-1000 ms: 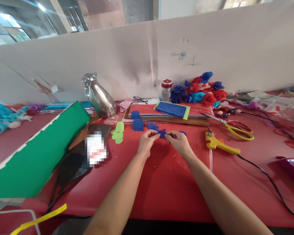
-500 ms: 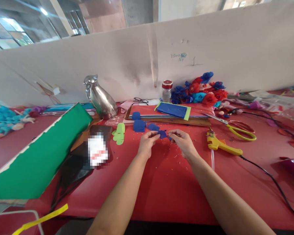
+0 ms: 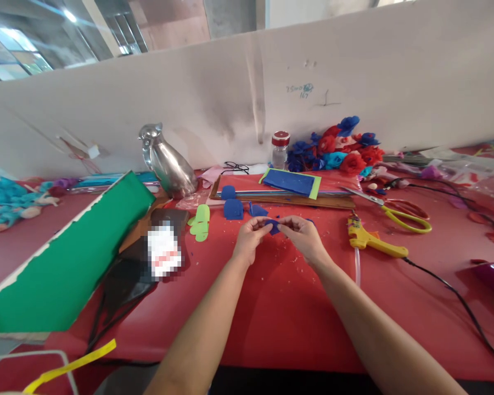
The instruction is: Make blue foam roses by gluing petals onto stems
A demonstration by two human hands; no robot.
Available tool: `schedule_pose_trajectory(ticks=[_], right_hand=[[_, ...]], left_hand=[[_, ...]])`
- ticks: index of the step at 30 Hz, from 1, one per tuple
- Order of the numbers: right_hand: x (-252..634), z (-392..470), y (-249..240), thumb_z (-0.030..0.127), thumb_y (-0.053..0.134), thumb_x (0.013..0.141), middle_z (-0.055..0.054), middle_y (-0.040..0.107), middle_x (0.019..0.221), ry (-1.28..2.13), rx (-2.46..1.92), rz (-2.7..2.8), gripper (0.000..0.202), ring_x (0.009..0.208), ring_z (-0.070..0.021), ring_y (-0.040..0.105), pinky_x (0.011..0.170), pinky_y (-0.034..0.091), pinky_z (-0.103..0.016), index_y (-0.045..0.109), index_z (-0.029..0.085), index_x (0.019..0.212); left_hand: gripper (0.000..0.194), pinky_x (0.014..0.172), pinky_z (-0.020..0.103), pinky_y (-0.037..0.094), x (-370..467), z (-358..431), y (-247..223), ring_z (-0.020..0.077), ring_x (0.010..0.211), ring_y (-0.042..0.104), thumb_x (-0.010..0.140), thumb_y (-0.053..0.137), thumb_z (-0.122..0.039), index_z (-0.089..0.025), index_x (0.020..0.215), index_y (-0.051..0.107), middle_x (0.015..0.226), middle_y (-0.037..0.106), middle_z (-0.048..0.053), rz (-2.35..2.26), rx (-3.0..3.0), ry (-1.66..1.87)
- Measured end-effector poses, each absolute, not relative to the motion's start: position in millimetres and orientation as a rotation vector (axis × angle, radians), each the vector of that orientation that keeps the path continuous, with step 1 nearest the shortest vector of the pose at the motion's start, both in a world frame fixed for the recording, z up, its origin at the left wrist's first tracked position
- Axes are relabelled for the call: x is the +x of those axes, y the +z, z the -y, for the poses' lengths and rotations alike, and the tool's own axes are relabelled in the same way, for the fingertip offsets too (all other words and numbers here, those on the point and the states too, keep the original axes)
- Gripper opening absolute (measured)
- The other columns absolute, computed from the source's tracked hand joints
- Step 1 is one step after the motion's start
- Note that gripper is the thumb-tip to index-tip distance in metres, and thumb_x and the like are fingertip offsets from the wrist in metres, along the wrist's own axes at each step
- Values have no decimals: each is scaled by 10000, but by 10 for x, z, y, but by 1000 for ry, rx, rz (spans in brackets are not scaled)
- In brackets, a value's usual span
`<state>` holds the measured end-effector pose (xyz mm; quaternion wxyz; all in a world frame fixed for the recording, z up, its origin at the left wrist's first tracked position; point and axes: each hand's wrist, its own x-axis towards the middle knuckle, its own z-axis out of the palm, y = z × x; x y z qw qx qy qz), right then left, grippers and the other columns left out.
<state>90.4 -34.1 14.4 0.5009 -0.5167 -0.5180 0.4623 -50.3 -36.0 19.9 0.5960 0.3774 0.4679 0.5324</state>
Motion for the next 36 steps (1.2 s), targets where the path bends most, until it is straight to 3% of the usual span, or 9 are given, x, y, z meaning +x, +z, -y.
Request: schedule_pose_trajectory(ticks=[4, 8, 13, 19, 29, 36], right_hand=[[901, 353, 155, 403, 643, 637, -10, 632, 622, 1102, -1254, 1267, 275, 546, -120, 517, 550, 397, -257, 659, 164, 771], [890, 373, 180, 427, 616, 682, -25, 647, 664, 1102, -1244, 1251, 314, 550, -118, 523, 545, 399, -254, 656, 158, 839], [901, 368, 165, 403, 650, 636, -44, 689, 757, 1188, -1200, 1353, 326, 656, -150, 596, 629, 443, -273, 662, 165, 860], [933, 360, 98, 373, 606, 695, -31, 695, 754, 1116, -1238, 1454, 232, 668, -152, 597, 649, 430, -269, 674, 175, 794], [942, 373, 69, 459, 608, 697, -21, 633, 637, 1026, -1334, 1486, 300, 570, -137, 513, 553, 380, -262, 669, 171, 757], [972, 333, -22, 480, 624, 698, -62, 690, 725, 983, -1328, 1506, 344, 625, -171, 576, 594, 433, -286, 685, 171, 836]], left_hand=[[152, 578, 215, 331, -502, 370, 203, 87, 612, 482, 579, 731, -257, -170, 683, 661, 653, 606, -15, -1156, 949, 1278], [163, 624, 233, 367, -507, 377, 210, 111, 648, 508, 578, 737, -271, -177, 694, 672, 649, 614, -8, -1169, 958, 1284], [189, 645, 241, 380, -508, 381, 207, 116, 652, 513, 575, 749, -297, -171, 690, 669, 631, 607, -7, -1174, 957, 1290], [138, 692, 248, 394, -497, 384, 205, 111, 662, 522, 599, 734, -246, -178, 711, 690, 679, 633, -4, -1198, 1001, 1314], [106, 742, 274, 422, -487, 401, 182, 130, 672, 543, 635, 709, -265, -173, 676, 677, 676, 648, 14, -1177, 1030, 1318], [121, 746, 275, 427, -483, 380, 152, 131, 679, 545, 621, 723, -278, -174, 655, 671, 678, 649, 16, -1174, 1009, 1323]])
